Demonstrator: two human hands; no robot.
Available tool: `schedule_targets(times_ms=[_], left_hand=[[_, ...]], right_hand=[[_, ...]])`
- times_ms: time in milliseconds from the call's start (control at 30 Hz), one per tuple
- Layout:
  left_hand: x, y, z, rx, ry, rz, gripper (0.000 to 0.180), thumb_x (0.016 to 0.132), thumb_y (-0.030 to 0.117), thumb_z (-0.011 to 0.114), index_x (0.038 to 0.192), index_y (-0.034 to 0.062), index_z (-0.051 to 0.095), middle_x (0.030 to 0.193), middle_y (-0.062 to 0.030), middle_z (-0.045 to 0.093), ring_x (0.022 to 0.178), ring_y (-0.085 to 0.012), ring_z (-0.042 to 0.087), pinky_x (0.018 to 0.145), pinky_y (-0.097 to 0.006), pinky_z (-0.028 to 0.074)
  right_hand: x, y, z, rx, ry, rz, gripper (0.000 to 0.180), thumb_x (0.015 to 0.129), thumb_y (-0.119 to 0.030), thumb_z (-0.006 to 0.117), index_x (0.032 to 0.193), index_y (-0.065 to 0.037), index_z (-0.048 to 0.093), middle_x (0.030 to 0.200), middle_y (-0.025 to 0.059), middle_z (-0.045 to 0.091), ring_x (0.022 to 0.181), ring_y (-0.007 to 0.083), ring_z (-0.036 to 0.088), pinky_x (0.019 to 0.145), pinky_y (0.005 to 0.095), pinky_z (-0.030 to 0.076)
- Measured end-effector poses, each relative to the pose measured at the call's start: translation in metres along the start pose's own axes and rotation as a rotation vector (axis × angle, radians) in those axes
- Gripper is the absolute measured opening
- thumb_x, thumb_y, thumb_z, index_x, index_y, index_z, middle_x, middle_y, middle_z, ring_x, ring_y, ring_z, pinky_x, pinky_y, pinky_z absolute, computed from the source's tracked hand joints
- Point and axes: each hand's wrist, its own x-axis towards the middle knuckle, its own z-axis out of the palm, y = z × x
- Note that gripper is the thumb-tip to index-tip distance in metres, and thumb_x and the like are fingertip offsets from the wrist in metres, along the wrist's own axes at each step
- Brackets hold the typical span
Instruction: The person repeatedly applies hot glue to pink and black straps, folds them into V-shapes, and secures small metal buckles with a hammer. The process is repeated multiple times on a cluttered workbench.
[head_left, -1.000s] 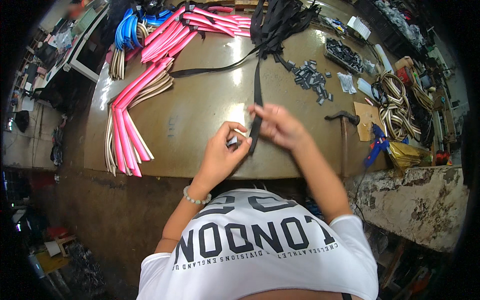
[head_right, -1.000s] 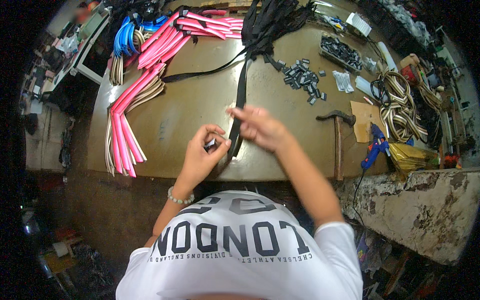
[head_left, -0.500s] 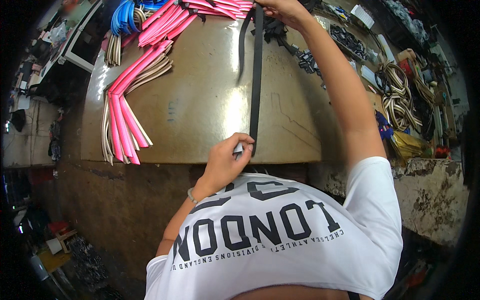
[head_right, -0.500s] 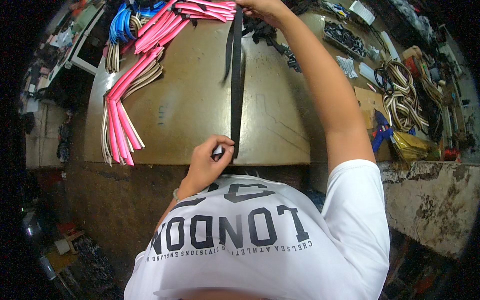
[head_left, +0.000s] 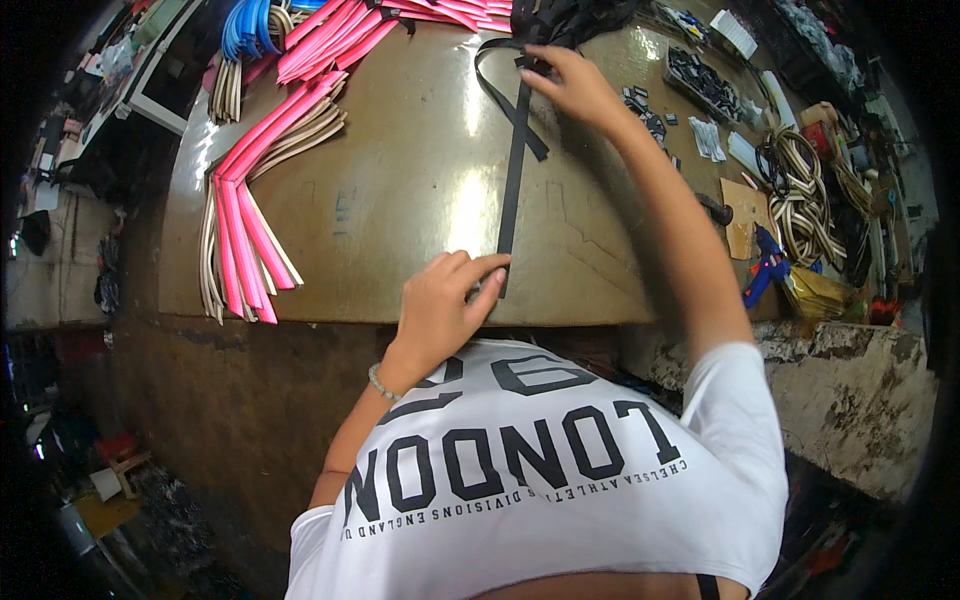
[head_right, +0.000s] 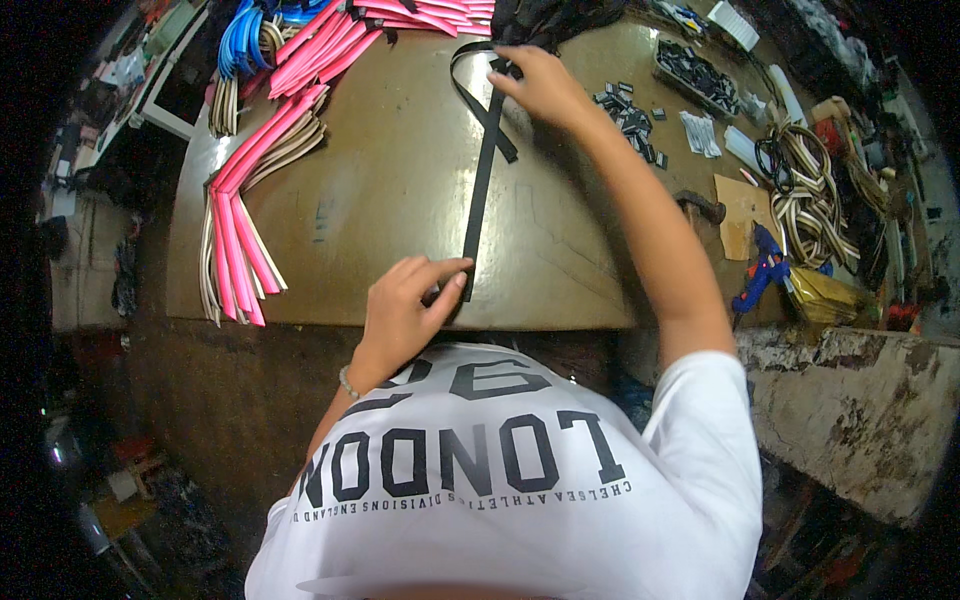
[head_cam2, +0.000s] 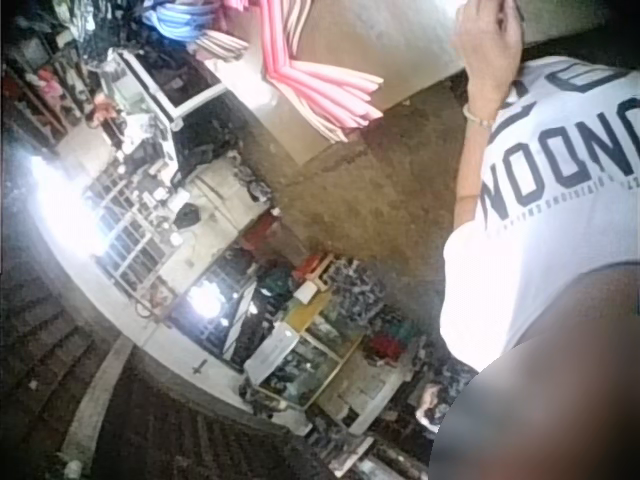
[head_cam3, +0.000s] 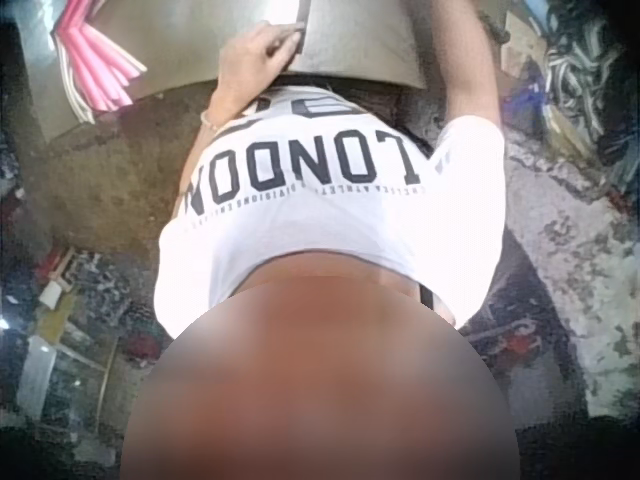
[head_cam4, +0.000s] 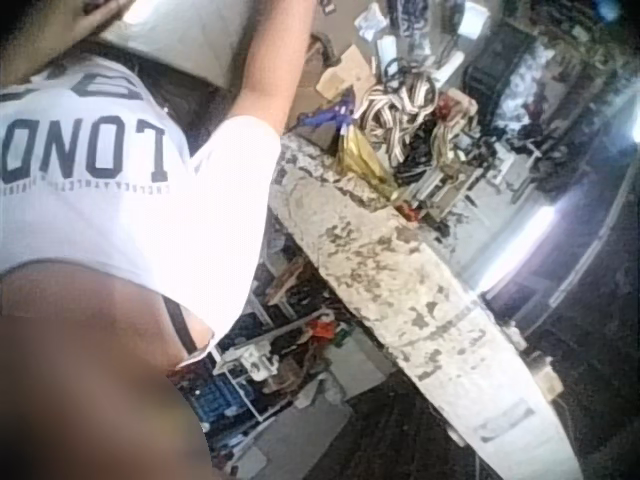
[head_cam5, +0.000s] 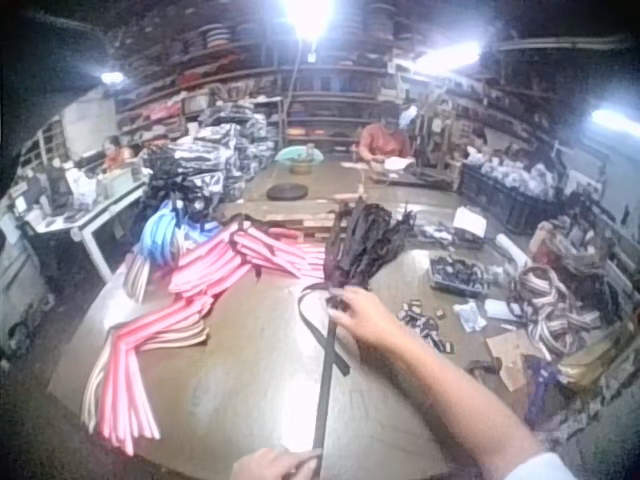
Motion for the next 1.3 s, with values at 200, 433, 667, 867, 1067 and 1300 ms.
schedule_targets(times_ms=[200, 433, 667, 867, 1067, 1300], left_hand=[[0.015, -0.016, 0.001, 0.242, 0.03, 0.2, 0.037, 0.084, 0.034, 0.071, 0.12, 0.0231, 0.07, 0.088, -0.0088, 0.049, 0.085, -0.0258, 0.046, 0.078, -0.037, 0.034], [0.006, -0.014, 0.0, 0.25, 0.023, 0.16, 0.041, 0.079, 0.039, 0.074, 0.117, 0.024, 0.071, 0.09, -0.0082, 0.049, 0.087, -0.026, 0.046, 0.078, -0.036, 0.035], [0.002, -0.016, -0.001, 0.205, 0.028, 0.169, 0.042, 0.076, 0.039, 0.077, 0.116, 0.0246, 0.071, 0.089, -0.0073, 0.05, 0.086, -0.0254, 0.046, 0.077, -0.036, 0.034], [0.004, -0.02, 0.0, 0.201, 0.025, 0.197, 0.051, 0.073, 0.044, 0.08, 0.12, 0.0253, 0.07, 0.088, -0.0057, 0.05, 0.084, -0.0238, 0.046, 0.075, -0.036, 0.033], [0.005, -0.022, 0.0, 0.221, 0.0, 0.199, 0.055, 0.072, 0.043, 0.08, 0.123, 0.0246, 0.068, 0.087, -0.005, 0.049, 0.082, -0.0233, 0.045, 0.074, -0.035, 0.033], [0.004, -0.021, -0.002, 0.215, -0.016, 0.167, 0.055, 0.071, 0.044, 0.081, 0.121, 0.0252, 0.069, 0.088, -0.0048, 0.049, 0.083, -0.0228, 0.045, 0.075, -0.036, 0.033]], right_hand=[[-0.099, -0.065, -0.037, 0.285, -0.21, 0.422, 0.035, 0.095, -0.03, 0.059, 0.119, -0.006, 0.066, 0.119, 0.0161, 0.066, 0.108, 0.0333, 0.061, 0.095, 0.0435, 0.046], [-0.099, -0.072, 0.007, -0.202, -0.259, 0.017, 0.032, 0.095, -0.03, 0.056, 0.12, -0.013, 0.068, 0.134, 0.0059, 0.059, 0.125, 0.0319, 0.048, 0.104, 0.0477, 0.036], [-0.154, -0.091, -0.052, -0.079, 0.255, 0.325, 0.021, 0.089, -0.021, 0.067, 0.104, -0.006, 0.068, 0.116, 0.0126, 0.064, 0.113, 0.0308, 0.056, 0.1, 0.0421, 0.04], [-0.303, -0.032, -0.134, -0.215, 1.246, 1.038, 0.057, 0.082, -0.041, 0.081, 0.092, 0.0, 0.043, 0.093, 0.0062, 0.045, 0.077, 0.0149, 0.044, 0.072, 0.0306, 0.047], [-0.337, 0.034, -0.161, -0.335, 0.785, 0.994, 0.073, 0.079, -0.04, 0.082, 0.121, 0.007, 0.046, 0.104, 0.0164, 0.062, 0.082, 0.0175, 0.063, 0.071, 0.0301, 0.056], [-0.213, -0.069, -0.122, 0.324, 0.438, 0.792, 0.041, 0.09, -0.034, 0.073, 0.116, -0.007, 0.057, 0.09, 0.0032, 0.067, 0.068, 0.0053, 0.058, 0.053, 0.0201, 0.044]])
